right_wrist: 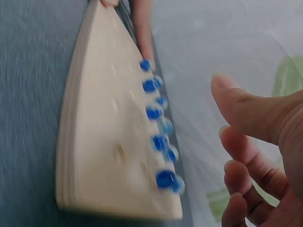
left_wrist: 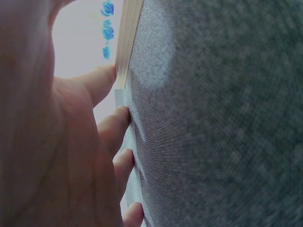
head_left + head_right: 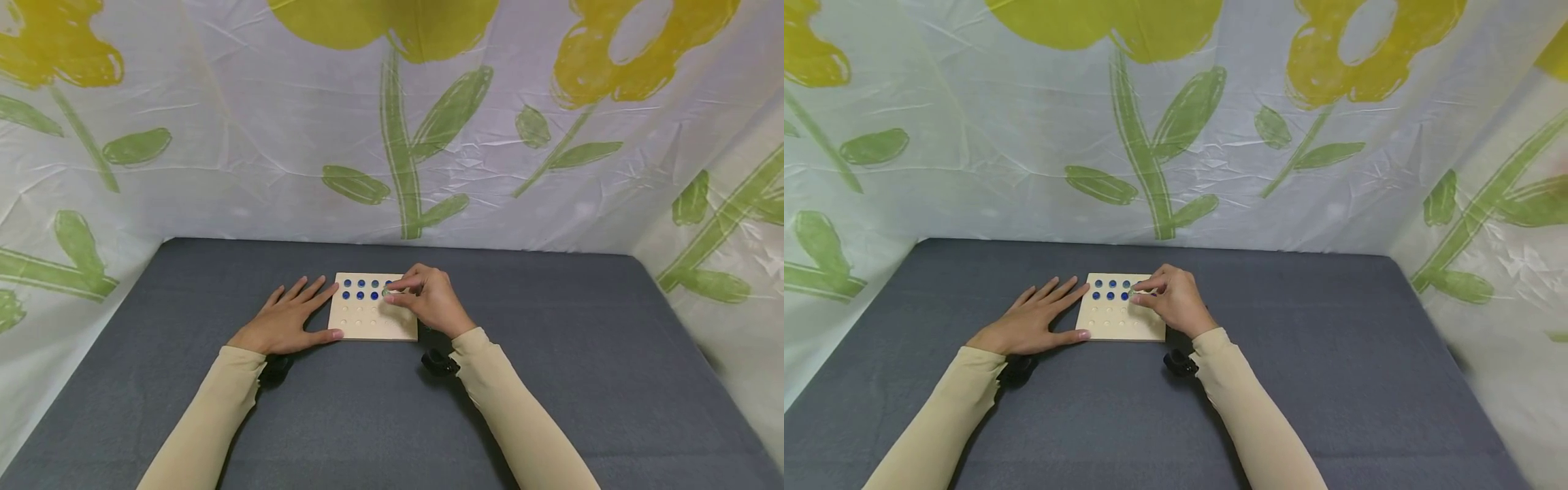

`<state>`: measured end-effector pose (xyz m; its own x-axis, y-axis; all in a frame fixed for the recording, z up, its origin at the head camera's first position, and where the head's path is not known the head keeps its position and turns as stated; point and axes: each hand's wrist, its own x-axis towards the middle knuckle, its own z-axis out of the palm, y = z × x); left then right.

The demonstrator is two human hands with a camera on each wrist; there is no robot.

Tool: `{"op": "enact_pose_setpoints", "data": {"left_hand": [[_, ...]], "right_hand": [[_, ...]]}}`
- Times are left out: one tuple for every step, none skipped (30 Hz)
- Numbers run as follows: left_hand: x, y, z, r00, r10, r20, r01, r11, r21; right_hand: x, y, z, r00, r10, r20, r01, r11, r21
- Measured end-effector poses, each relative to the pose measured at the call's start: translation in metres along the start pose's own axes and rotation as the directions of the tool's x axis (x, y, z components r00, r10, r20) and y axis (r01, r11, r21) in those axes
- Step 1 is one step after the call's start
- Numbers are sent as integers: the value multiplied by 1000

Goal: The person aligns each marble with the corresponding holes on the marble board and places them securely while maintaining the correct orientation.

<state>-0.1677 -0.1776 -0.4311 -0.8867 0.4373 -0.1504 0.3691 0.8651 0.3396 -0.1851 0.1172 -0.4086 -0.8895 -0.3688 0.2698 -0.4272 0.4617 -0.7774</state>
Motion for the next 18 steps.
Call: {"op": "enact_pose_setpoints", "data": {"left_hand": [[0, 0, 0, 1000, 0, -1, 0, 1000, 0], [0, 0, 0, 1000, -2, -1, 2, 1000, 2], [0, 0, 0, 1000, -3, 0, 3, 1000, 2], [0, 0, 0, 1000, -2, -1, 2, 1000, 1], [0, 0, 0, 1000, -1, -2, 1, 1000, -1], [0, 0, 0, 1000, 3, -2, -3, 1000, -3], [0, 0, 0, 1000, 5, -2, -5, 1000, -5], [0, 0, -1, 1000, 6, -2, -6, 1000, -5], [0, 0, -1, 1000, 7, -1, -7, 1000, -6], [-1, 0, -1, 1000, 8, 0, -8, 1000, -7], [-1, 0, -1, 1000, 8, 1, -8, 1000, -9], [-1, 0, -1, 1000, 8, 0, -8, 1000, -10], [-1, 0, -1, 1000, 9, 0, -9, 1000, -10], [-1, 0, -1, 1000, 9, -1, -9, 1000, -10], [-1, 0, -1, 1000, 9, -2, -9, 1000, -9], [-1, 1, -1, 1000, 10, -3, -10, 1000, -9], [-1, 1, -1, 1000, 11, -5, -12, 1000, -8], [-1, 1, -1, 1000, 12, -6, -12, 1000, -7]], "right_hand": [[2, -2, 3, 1000, -9, 6, 9, 1000, -8], [3, -3, 7, 1000, -15, 12, 15, 1000, -13], [5, -5, 10, 1000, -19, 20, 19, 1000, -18], [6, -6, 13, 999, -22, 26, 23, 999, -28], [8, -8, 15, 999, -23, 32, 24, 999, -33], [9, -9, 18, 999, -25, 37, 26, 999, -38], [10, -10, 20, 999, -24, 43, 26, 999, -43], [11, -11, 22, 999, -21, 49, 24, 999, -44], [12, -12, 24, 998, -19, 55, 22, 999, -46], [13, -14, 26, 998, -16, 62, 19, 999, -47], [14, -15, 28, 998, -16, 68, 19, 999, -48], [15, -16, 30, 997, -15, 75, 19, 998, -54], [16, -16, 32, 997, -11, 81, 15, 998, -57], [17, -17, 33, 996, -15, 88, 20, 998, -64], [18, -18, 35, 995, -17, 94, 25, 997, -75], [19, -18, 37, 995, -19, 99, 27, 996, -87], [20, -19, 39, 994, -17, 105, 28, 995, -100], [21, -19, 40, 994, -13, 111, 26, 993, -115]]}}
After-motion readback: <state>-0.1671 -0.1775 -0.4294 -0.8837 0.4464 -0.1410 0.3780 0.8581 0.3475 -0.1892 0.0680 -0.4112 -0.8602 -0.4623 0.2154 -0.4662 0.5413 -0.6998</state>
